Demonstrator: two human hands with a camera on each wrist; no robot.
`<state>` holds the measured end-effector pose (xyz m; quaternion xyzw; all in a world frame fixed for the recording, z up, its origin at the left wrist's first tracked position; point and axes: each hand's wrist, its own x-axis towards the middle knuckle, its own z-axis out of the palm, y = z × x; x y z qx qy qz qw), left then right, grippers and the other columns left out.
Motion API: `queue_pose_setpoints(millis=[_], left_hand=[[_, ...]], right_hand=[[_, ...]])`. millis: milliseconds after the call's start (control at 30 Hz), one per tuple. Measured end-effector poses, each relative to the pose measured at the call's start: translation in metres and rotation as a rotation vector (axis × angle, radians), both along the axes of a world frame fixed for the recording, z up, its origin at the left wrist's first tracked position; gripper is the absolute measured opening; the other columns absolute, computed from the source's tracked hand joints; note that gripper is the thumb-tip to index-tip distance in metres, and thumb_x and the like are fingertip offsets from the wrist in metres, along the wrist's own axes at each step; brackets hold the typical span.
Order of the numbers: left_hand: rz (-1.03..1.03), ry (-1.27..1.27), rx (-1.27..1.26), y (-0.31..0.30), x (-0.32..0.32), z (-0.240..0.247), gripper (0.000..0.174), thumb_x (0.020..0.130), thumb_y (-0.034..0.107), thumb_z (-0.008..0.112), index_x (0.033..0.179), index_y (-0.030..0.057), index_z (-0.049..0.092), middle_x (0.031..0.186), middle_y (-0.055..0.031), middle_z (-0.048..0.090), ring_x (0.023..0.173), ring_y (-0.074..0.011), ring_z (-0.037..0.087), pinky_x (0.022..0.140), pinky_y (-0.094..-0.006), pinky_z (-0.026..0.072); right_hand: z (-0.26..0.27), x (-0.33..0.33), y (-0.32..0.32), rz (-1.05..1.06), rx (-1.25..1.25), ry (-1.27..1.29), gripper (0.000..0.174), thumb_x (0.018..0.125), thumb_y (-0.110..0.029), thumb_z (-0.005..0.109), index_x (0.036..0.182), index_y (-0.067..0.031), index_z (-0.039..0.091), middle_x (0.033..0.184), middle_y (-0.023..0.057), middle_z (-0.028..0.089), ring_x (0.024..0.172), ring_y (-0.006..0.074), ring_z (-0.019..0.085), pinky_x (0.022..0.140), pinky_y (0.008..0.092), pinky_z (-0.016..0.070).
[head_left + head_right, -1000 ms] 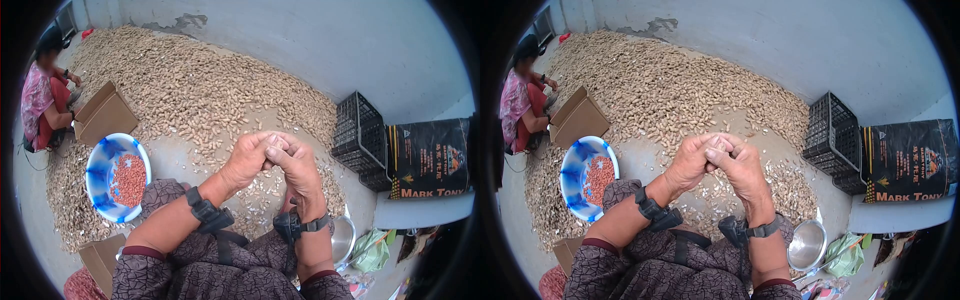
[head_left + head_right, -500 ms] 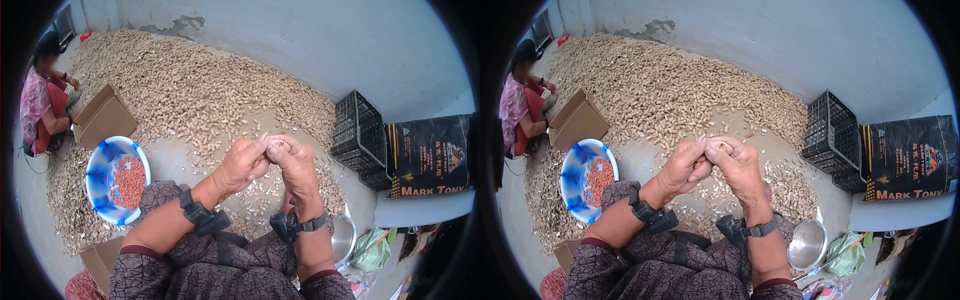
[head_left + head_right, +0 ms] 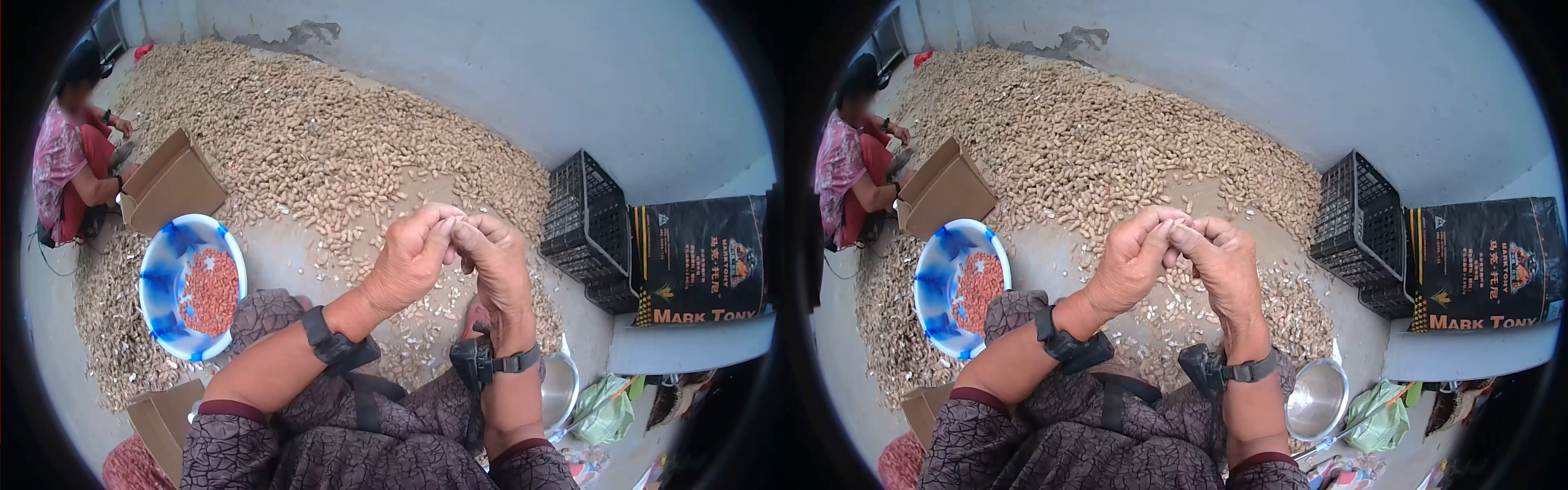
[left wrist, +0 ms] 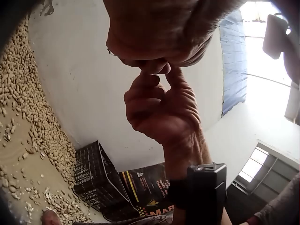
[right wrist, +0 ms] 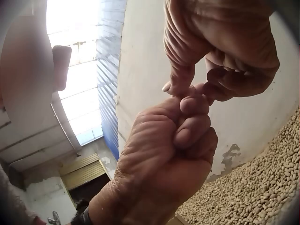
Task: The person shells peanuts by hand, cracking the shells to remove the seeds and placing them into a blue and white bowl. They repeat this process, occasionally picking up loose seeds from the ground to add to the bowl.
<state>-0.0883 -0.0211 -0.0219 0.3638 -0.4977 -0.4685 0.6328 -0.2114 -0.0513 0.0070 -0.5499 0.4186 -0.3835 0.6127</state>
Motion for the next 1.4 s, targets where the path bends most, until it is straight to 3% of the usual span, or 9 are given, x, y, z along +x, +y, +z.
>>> queue_pose_setpoints(millis=[133,633,800,867,1033,1100,1233,1300,1400], left_hand=[[0.193,-0.299,-0.151,-0.002,-0.001,0.000,0.017,0.088,0.006,0.038,0.093,-0.0006,0.053,0.060,-0.0003,0.048,0.053,-0.0050,0.044,0.048,-0.0212,0.0374],[0.233,-0.104,0.056,-0.007,-0.012,-0.006,0.020,0.089,0.009,0.036,0.087,-0.0022,0.052,0.067,-0.0027,0.053,0.061,-0.0056,0.047,0.053,-0.0224,0.0421],[0.162,0.185,0.158,-0.011,-0.017,-0.019,0.021,0.089,0.011,0.035,0.086,-0.0006,0.052,0.069,-0.0015,0.049,0.058,-0.0048,0.044,0.048,-0.0197,0.0384],[0.079,0.287,0.252,-0.011,-0.014,-0.016,0.019,0.090,0.013,0.036,0.086,0.0015,0.051,0.066,0.0010,0.046,0.051,-0.0029,0.039,0.041,-0.0170,0.0320],[-0.068,0.541,0.379,-0.011,-0.009,-0.013,0.021,0.091,0.016,0.036,0.086,0.0025,0.051,0.063,0.0010,0.045,0.047,-0.0033,0.037,0.038,-0.0178,0.0296],[-0.115,0.591,0.421,-0.012,-0.008,-0.013,0.023,0.091,0.017,0.035,0.085,0.0015,0.051,0.062,-0.0003,0.047,0.047,-0.0042,0.038,0.039,-0.0190,0.0308],[-0.069,0.386,0.410,-0.015,-0.006,-0.011,0.022,0.091,0.019,0.037,0.085,0.0030,0.051,0.059,0.0003,0.046,0.042,-0.0041,0.035,0.036,-0.0178,0.0279],[-0.064,0.314,0.417,-0.014,-0.002,-0.010,0.021,0.091,0.020,0.038,0.084,0.0041,0.050,0.059,0.0011,0.045,0.040,-0.0036,0.033,0.036,-0.0169,0.0263],[-0.120,0.337,0.415,-0.012,0.003,-0.007,0.024,0.091,0.021,0.038,0.082,0.0029,0.051,0.058,0.0000,0.045,0.039,-0.0042,0.033,0.036,-0.0172,0.0270]], right_hand=[[0.000,0.002,-0.002,0.007,0.084,-0.139,0.019,0.078,-0.021,0.063,0.074,-0.0034,0.057,0.060,0.0016,0.055,0.049,0.0032,0.044,0.043,0.0148,0.0300],[-0.016,0.017,0.003,-0.208,0.074,-0.292,0.011,0.079,-0.009,0.059,0.074,-0.0006,0.055,0.061,0.0033,0.055,0.045,0.0028,0.041,0.037,0.0148,0.0266],[-0.021,0.020,0.010,-0.247,-0.045,-0.277,0.007,0.080,-0.004,0.055,0.074,-0.0008,0.055,0.066,0.0028,0.056,0.056,0.0059,0.050,0.053,0.0173,0.0387],[-0.018,0.020,0.012,-0.224,-0.041,-0.286,0.007,0.080,-0.004,0.055,0.074,-0.0006,0.054,0.066,0.0033,0.057,0.056,0.0061,0.050,0.053,0.0173,0.0389],[-0.017,0.019,0.012,-0.175,-0.025,-0.346,0.007,0.080,-0.005,0.055,0.075,-0.0005,0.053,0.065,0.0048,0.057,0.054,0.0066,0.051,0.050,0.0174,0.0385],[-0.016,0.018,0.011,-0.175,-0.040,-0.305,0.007,0.080,-0.005,0.055,0.076,-0.0003,0.053,0.063,0.0049,0.057,0.053,0.0058,0.050,0.048,0.0176,0.0377],[-0.011,0.012,0.008,-0.210,-0.043,-0.177,0.007,0.080,-0.005,0.056,0.075,0.0000,0.054,0.062,0.0040,0.057,0.053,0.0044,0.048,0.049,0.0165,0.0373],[-0.008,0.013,0.010,-0.244,-0.228,0.061,0.005,0.079,-0.003,0.057,0.075,0.0000,0.055,0.063,0.0024,0.058,0.053,0.0034,0.048,0.049,0.0159,0.0369],[-0.011,0.013,0.010,-0.183,-0.448,0.109,0.003,0.077,0.000,0.058,0.076,0.0007,0.056,0.063,0.0020,0.058,0.054,0.0033,0.050,0.047,0.0171,0.0379]])
